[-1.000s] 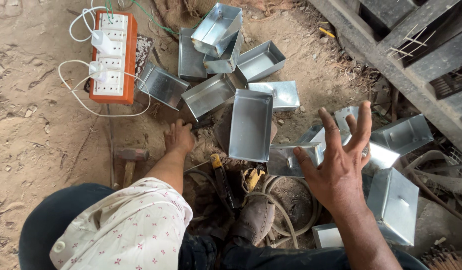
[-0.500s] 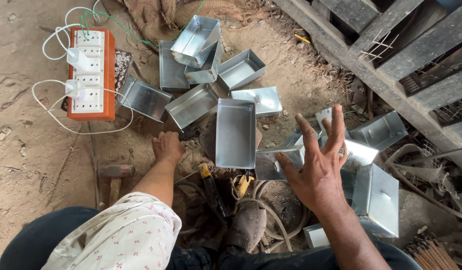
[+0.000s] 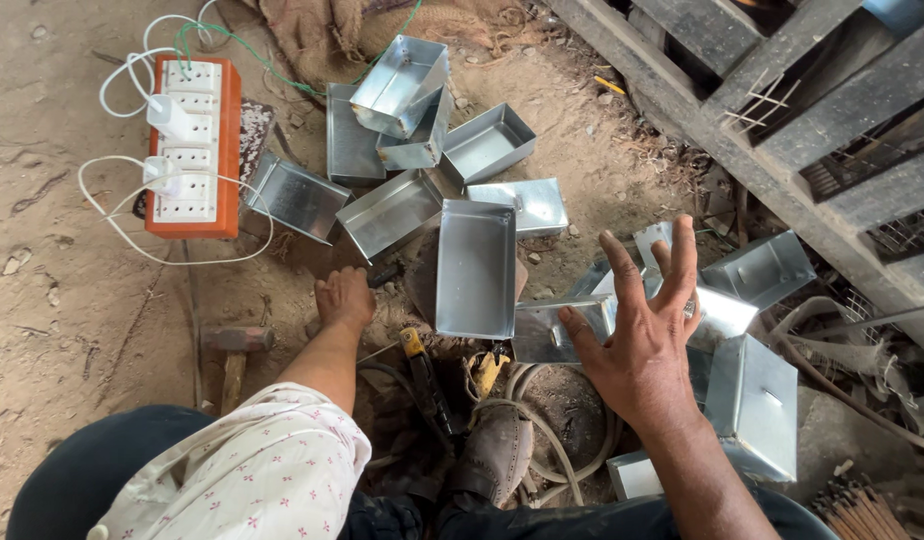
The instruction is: The person sits on the ground and repeatedly strikes the edges and corners of small rectangular metal boxes with a hammer. They pick up each box, tap it on a metal stand, inspect it, and place it back down among other similar boxes.
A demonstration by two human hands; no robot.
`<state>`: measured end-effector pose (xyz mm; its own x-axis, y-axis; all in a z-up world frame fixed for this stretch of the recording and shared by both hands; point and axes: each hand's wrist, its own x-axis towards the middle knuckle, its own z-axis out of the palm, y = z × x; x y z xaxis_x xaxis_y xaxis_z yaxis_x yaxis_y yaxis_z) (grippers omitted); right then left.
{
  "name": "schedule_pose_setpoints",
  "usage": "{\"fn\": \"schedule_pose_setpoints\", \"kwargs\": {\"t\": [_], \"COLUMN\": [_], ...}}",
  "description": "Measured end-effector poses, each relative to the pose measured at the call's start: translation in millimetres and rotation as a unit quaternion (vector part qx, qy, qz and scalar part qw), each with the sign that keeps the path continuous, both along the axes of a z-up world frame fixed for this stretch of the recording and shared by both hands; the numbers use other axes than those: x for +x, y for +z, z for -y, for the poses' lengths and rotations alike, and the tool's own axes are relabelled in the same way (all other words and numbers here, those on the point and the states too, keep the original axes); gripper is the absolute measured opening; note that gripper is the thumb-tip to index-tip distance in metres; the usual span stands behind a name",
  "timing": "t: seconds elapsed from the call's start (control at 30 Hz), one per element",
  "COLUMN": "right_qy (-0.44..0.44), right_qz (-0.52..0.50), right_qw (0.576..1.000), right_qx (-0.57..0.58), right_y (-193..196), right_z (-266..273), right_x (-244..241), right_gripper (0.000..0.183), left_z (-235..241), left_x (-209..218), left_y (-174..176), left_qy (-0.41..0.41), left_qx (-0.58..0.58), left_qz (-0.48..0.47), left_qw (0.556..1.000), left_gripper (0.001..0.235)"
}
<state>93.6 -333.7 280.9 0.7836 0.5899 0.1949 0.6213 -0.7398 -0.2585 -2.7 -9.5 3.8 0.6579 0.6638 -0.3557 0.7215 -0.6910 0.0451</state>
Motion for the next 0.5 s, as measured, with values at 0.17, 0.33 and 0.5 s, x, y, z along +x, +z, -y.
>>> {"fn": "schedule_pose_setpoints", "kwargs": {"t": [0.17,0.33,0.5], "right_qy": [0.01,-0.001,0.02], "right_qz": [0.012,-0.004,0.021], "right_qw": [1.0,1.0,0.999], "right_qx": [0.002,0.009,0.026], "right_y": [1,3,4], "right_z": [-1,0,2], "right_x": [0,-2,-3], "right_gripper": [0.082,0.082,0.085], "left_z": [-2,-3,-3], "left_x": [-2,-1,-4], "left_y": [-11,-15,-10], "left_qy": [-0.011,-0.051,-0.079], "left_qx": [0.007,0.018,0.031], "left_qz": [0.028,0.017,-0.051], "left_qw": [1.0,0.998,0.995], "left_gripper": [0.029,0.023,0.037]}}
